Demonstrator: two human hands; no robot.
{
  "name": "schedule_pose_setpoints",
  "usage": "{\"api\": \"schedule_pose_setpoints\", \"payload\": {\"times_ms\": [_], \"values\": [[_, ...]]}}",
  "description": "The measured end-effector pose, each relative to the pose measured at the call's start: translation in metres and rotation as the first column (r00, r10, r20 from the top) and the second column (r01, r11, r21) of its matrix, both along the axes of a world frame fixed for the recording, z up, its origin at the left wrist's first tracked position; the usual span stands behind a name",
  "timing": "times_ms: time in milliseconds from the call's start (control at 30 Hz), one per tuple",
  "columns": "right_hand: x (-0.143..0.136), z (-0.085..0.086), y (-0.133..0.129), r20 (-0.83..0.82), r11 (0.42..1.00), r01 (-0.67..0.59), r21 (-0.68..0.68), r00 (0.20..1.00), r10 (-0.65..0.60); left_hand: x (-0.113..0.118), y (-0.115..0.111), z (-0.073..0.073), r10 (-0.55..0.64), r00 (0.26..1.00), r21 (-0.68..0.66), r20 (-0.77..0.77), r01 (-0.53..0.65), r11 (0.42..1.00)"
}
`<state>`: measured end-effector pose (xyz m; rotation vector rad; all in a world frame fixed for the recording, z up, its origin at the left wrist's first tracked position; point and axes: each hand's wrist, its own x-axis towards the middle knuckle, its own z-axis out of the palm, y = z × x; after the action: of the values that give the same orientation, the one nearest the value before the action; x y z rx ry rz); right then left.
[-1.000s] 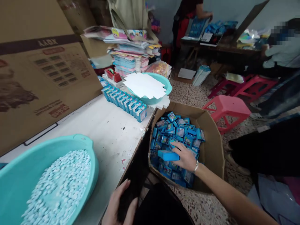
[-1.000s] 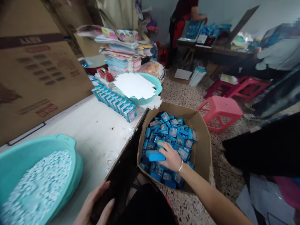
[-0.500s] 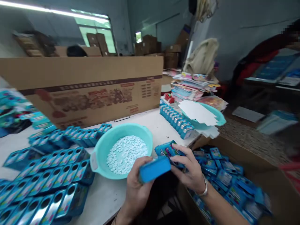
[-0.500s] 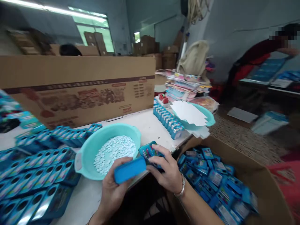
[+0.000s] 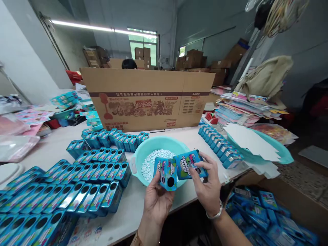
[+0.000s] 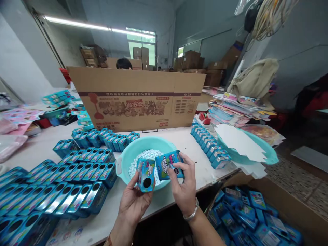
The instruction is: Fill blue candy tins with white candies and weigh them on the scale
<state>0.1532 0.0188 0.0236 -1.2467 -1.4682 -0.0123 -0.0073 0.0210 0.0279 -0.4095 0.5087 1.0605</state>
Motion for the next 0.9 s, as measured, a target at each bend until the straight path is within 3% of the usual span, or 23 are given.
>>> {"api": "schedule_pose_setpoints", "payload": {"times_ms": [67, 167, 333, 400, 467, 533, 567, 633, 700, 733, 767, 800, 867, 900], "values": [[-0.01, -0.005, -0.003, -0.009, 1.0, -0.02, -0.009, 1.0, 0.02, 0.007, 0.002, 0.003, 0.086, 0.994, 0.029, -0.073, -0.084, 0.996], [-0.025, -0.014, -0.008, 0.017, 0.996, -0.085, 0.019, 0.996, 0.084, 0.014, 0.002, 0.0, 0.133, 0.969, 0.114, -0.207, -0.111, 0.987], [-0.042, -0.026, 0.0, 0.023, 0.99, -0.112, 0.088, 0.994, 0.111, 0.022, 0.004, -0.031, 0.187, 0.89, 0.321, -0.416, -0.049, 0.946], [-0.039, -0.024, 0.008, -0.017, 0.984, -0.138, 0.111, 0.99, 0.141, 0.018, 0.01, -0.041, 0.253, 0.767, 0.409, -0.589, 0.013, 0.912], [-0.03, -0.017, 0.014, -0.05, 0.972, -0.211, 0.108, 0.975, 0.217, 0.006, 0.017, -0.044, 0.375, 0.516, 0.49, -0.77, 0.102, 0.866], [-0.021, -0.006, 0.016, -0.057, 0.934, -0.355, 0.042, 0.932, 0.357, -0.014, 0.024, -0.039, 0.51, 0.276, 0.574, -0.815, 0.261, 0.776], [-0.017, 0.0, 0.015, -0.06, 0.891, -0.453, -0.007, 0.89, 0.452, -0.025, 0.026, -0.034, 0.555, 0.227, 0.597, -0.8, 0.377, 0.708], [-0.014, 0.013, 0.012, -0.102, 0.766, -0.633, -0.112, 0.774, 0.625, -0.044, 0.025, -0.024, 0.515, 0.296, 0.573, -0.805, 0.617, 0.54], [-0.015, 0.022, 0.01, -0.153, 0.646, -0.74, -0.188, 0.672, 0.725, -0.056, 0.02, -0.017, 0.306, 0.429, 0.525, -0.85, 0.736, 0.427], [-0.016, 0.025, 0.012, -0.17, 0.602, -0.767, -0.223, 0.639, 0.75, -0.06, 0.017, -0.015, 0.198, 0.485, 0.52, -0.852, 0.737, 0.432], [-0.017, 0.026, 0.017, -0.184, 0.567, -0.782, -0.258, 0.617, 0.766, -0.062, 0.013, -0.014, 0.126, 0.535, 0.521, -0.836, 0.699, 0.49], [-0.018, 0.025, 0.025, -0.199, 0.541, -0.787, -0.295, 0.605, 0.771, -0.064, 0.011, -0.015, 0.104, 0.574, 0.514, -0.812, 0.621, 0.592], [-0.02, 0.017, 0.054, -0.233, 0.509, -0.772, -0.38, 0.613, 0.755, -0.067, 0.012, -0.02, 0.215, 0.582, 0.473, -0.784, 0.337, 0.814], [-0.023, 0.01, 0.074, -0.239, 0.519, -0.735, -0.436, 0.651, 0.721, -0.069, 0.015, -0.025, 0.311, 0.536, 0.456, -0.785, 0.16, 0.875]]}}
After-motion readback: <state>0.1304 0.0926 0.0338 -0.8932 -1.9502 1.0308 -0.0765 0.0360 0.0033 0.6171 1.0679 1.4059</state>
